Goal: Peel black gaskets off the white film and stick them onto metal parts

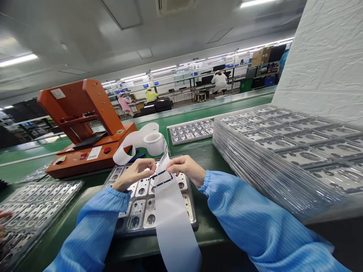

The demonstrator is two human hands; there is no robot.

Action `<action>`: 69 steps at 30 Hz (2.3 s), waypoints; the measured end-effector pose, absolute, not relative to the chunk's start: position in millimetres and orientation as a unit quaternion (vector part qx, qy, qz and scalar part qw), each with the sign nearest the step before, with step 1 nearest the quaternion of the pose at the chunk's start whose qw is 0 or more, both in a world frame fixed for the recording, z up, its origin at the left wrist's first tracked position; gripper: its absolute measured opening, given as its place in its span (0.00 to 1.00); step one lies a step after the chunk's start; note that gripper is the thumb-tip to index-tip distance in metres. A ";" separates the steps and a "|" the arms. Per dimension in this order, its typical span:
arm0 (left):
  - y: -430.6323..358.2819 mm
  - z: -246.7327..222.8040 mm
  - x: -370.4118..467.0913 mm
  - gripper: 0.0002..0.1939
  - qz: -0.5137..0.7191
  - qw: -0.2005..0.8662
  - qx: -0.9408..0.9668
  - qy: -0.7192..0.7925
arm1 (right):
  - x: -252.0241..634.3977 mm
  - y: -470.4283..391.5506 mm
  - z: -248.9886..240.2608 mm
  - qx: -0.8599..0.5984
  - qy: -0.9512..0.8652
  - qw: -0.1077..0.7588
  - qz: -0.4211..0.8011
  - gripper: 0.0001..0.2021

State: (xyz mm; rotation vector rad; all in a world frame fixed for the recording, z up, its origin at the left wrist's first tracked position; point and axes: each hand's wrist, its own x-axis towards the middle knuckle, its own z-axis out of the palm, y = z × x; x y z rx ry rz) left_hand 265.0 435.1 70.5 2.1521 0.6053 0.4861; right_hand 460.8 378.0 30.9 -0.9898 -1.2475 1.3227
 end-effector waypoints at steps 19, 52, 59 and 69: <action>437.7 63.3 269.4 0.11 0.176 0.432 0.846 0.258 | 457.7 373.0 39.7 -0.438 -0.507 0.499 0.550 0.07; 446.9 50.8 266.5 0.08 0.245 0.436 0.821 0.277 | 464.8 379.5 29.1 -0.535 -0.533 0.496 0.428 0.17; 444.7 49.4 264.2 0.10 0.307 0.493 0.775 0.250 | 476.0 392.5 13.1 -0.523 -0.503 0.570 0.387 0.22; 448.5 42.1 280.5 0.16 0.495 0.559 0.617 0.249 | 488.3 403.4 4.9 -0.505 -0.448 0.647 0.354 0.10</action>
